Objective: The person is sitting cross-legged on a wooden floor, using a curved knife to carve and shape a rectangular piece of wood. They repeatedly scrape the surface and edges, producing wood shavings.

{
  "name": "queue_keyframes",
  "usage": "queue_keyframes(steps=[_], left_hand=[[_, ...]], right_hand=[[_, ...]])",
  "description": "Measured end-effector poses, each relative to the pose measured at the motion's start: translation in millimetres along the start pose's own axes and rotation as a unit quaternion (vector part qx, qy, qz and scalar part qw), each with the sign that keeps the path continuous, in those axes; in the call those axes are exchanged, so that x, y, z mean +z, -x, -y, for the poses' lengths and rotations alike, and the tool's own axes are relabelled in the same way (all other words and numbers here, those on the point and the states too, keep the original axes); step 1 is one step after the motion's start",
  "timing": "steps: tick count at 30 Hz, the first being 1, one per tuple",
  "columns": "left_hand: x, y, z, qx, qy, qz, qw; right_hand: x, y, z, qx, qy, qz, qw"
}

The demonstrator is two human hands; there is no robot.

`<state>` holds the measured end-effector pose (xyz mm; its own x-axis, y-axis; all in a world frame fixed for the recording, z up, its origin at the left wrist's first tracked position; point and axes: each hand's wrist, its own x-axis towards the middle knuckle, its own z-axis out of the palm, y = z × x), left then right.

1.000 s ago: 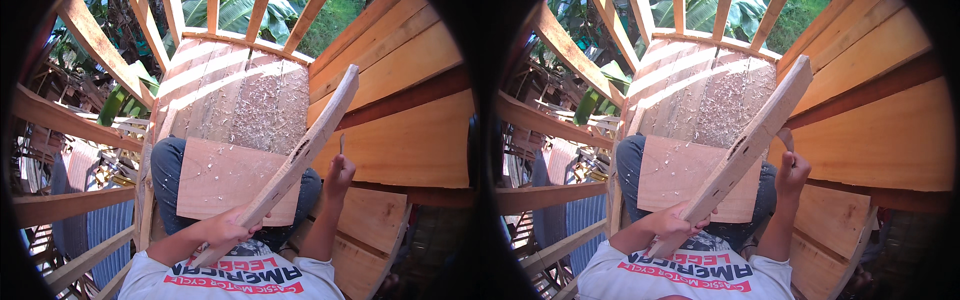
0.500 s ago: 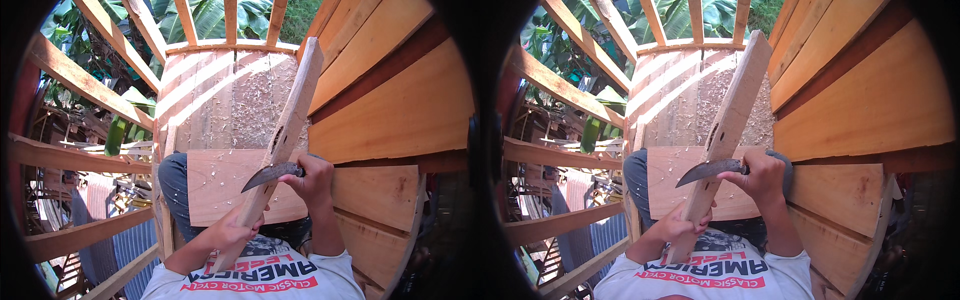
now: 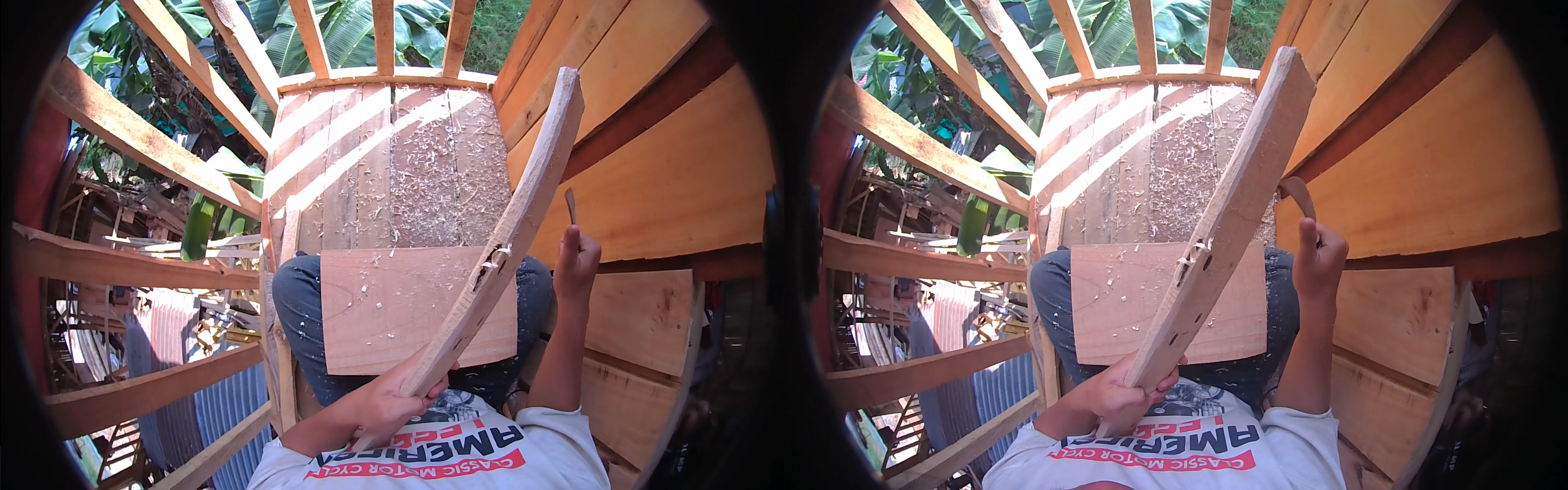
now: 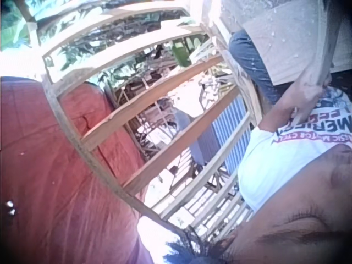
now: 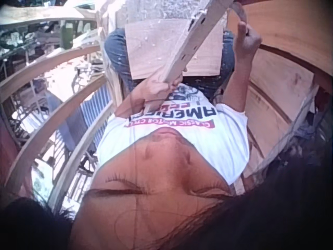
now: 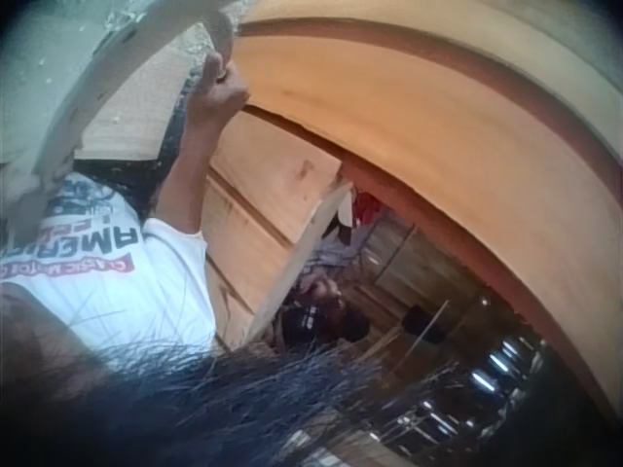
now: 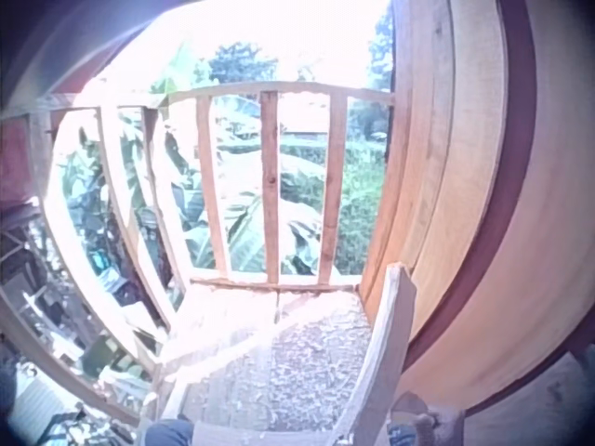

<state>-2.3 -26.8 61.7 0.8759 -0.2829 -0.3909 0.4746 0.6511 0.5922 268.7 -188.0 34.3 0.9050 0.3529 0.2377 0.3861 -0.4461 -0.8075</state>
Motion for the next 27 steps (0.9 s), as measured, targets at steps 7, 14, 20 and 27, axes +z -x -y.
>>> queue_keyframes(steps=[7,14,20,27], left_hand=[[-6,-13,5,0.01,0.002,-0.031,0.999],[6,-9,-3,0.005,-0.071,-0.051,0.996],[1,-6,4,0.003,-0.085,-0.048,0.995],[5,-6,1,-0.038,-0.067,0.0,0.997]], right_hand=[[21,55,52,-0.155,0.087,0.105,0.978],[14,16,47,-0.153,0.121,0.019,0.981],[17,-10,31,-0.113,0.066,-0.028,0.991],[-18,-26,15,-0.012,-0.019,-0.056,0.998]])
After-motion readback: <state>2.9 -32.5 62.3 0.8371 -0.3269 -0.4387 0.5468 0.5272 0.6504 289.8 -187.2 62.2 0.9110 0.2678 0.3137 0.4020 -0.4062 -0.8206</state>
